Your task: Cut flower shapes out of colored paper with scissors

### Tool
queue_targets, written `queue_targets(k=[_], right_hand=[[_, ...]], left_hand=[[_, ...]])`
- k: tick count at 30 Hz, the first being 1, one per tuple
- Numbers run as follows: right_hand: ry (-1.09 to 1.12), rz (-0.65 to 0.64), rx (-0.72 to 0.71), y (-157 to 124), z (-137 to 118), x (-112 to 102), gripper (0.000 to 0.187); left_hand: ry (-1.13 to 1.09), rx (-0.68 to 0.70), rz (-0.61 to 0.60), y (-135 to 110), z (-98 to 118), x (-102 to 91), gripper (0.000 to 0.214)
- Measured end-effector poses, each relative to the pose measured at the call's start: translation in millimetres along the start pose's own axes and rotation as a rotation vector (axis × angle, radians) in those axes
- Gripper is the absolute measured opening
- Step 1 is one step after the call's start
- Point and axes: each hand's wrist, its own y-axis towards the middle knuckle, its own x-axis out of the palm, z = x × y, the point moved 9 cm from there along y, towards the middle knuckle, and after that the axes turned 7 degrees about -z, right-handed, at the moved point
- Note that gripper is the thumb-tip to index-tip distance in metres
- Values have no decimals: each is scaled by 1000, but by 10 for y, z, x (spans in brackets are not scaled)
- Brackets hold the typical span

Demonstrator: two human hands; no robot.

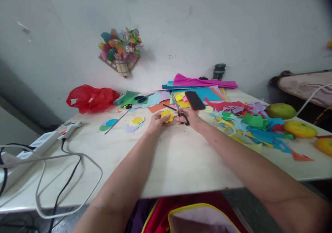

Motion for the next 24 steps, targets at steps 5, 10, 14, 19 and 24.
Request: queue_targets(k=[5, 10, 14, 19, 24], right_hand=[[-76, -56, 118, -34, 29, 34, 41], [-172, -106, 194, -38, 122, 27, 31], [-190, -160, 168, -29, 135, 55, 26], [-231, -193, 165, -43, 139, 78, 26], [-246, -208, 179, -48, 153, 97, 27]], left_hand=[[-11, -15, -9, 41, -33, -32, 46], [-53, -26, 15, 49, -47, -63, 46], [-69, 12, -4, 19, 18, -25, 44], [-132, 45, 19, 5, 57, -26, 41], [-176, 30, 74, 8, 26, -73, 33]])
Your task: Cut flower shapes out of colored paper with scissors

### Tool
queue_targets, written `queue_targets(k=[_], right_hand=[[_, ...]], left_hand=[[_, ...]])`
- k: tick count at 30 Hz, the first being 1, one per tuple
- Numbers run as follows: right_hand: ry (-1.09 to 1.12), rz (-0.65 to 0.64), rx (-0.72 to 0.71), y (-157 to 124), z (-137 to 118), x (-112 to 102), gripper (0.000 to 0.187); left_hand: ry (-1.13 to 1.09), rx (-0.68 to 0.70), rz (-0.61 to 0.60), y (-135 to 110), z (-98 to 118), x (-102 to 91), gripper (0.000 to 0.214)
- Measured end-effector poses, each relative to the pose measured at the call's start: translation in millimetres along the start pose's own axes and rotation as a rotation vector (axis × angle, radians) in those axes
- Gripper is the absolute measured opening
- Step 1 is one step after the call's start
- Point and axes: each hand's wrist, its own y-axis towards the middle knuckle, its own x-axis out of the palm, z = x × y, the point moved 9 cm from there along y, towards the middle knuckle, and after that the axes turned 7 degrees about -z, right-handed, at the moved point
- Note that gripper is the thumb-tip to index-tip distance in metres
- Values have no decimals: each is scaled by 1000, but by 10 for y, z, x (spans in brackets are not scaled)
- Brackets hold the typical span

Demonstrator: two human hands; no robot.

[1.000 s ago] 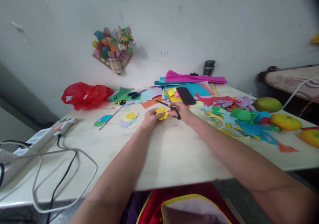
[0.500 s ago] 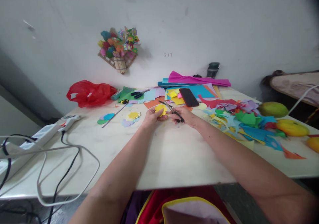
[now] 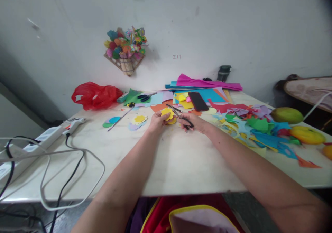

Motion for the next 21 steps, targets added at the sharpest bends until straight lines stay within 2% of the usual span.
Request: queue_targets(k=[6, 10, 21], right_hand=[[-8, 21, 15, -13, -11, 13, 29], [-2, 23, 24, -15, -7, 27, 29], [15, 44, 45, -39, -55, 69, 24]], left_hand=[[-9, -45, 69, -26, -35, -42, 26], [-34, -26, 95, -28, -29, -54, 25], [-66, -18, 114, -17, -33, -58, 23]])
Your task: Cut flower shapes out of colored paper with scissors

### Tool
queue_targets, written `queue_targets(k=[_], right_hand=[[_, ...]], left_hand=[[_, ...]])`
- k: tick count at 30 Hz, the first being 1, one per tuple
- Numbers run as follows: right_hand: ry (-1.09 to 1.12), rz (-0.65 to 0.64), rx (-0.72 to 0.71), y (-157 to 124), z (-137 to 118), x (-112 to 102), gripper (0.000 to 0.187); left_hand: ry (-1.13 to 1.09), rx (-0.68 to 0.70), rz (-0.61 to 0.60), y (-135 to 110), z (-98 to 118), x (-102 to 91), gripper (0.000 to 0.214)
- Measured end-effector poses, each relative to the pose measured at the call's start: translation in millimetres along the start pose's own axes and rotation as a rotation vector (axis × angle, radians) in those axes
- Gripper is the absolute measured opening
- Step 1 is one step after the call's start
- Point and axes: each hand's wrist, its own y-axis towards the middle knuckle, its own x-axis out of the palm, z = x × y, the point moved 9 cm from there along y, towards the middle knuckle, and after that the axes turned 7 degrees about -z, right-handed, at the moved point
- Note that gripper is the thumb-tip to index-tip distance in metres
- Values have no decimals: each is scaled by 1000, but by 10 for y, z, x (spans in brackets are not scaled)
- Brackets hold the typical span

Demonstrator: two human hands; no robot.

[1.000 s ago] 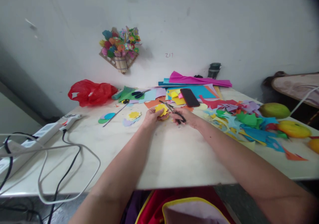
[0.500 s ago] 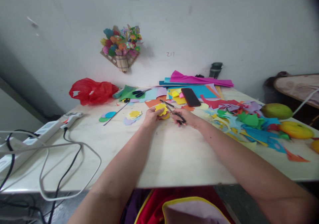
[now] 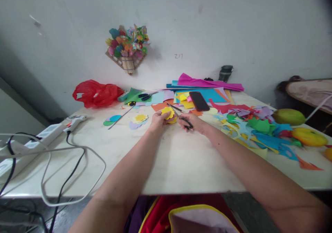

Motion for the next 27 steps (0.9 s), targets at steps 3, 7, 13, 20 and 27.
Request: queue_targets(k=[3, 7, 13, 20, 27], right_hand=[[8, 1, 3, -20, -37, 20, 21], [-1, 2, 9, -37, -67, 32, 21], [6, 1, -1, -26, -55, 30, 23], [44, 5, -15, 15, 1, 22, 26], [47, 8, -8, 40, 36, 7, 26]], left_hand=[[-10, 0, 0, -4, 1, 2, 24], [-20, -3, 2, 2, -9, -3, 22], [-36, 0, 4, 7, -9, -3, 21], [-33, -5, 12, -10, 3, 11, 19], [-35, -2, 9, -1, -6, -2, 19]])
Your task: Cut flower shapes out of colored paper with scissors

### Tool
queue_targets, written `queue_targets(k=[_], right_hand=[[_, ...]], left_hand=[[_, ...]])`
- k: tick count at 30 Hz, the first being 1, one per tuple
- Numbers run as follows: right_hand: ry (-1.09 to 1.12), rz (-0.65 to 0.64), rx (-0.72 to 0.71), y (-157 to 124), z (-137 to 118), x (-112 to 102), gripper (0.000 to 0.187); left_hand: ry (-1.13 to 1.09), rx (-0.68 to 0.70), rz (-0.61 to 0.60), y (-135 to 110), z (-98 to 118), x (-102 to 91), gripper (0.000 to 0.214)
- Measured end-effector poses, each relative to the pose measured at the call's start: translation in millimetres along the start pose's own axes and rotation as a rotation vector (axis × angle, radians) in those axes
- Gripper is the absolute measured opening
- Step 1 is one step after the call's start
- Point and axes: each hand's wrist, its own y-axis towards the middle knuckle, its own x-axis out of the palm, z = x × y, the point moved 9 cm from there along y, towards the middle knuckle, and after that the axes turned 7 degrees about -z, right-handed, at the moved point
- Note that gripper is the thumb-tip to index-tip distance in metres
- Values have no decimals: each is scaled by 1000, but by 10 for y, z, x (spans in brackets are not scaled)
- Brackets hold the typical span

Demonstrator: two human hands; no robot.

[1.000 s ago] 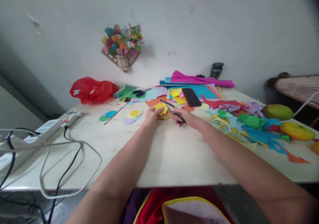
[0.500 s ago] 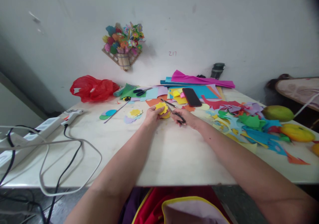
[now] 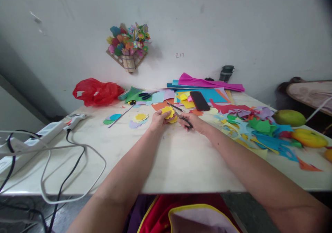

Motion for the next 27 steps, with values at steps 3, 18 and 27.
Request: queue_targets(k=[3, 18, 27], right_hand=[[9, 4, -12, 22, 29, -12, 25], [-6, 2, 1, 8, 5, -9, 25], [-19, 13, -15, 30, 13, -18, 29]], left_hand=[[-9, 6, 6, 3, -1, -10, 21], [-2, -2, 32, 8, -9, -35, 23], [-13, 0, 36, 8, -13, -37, 21]])
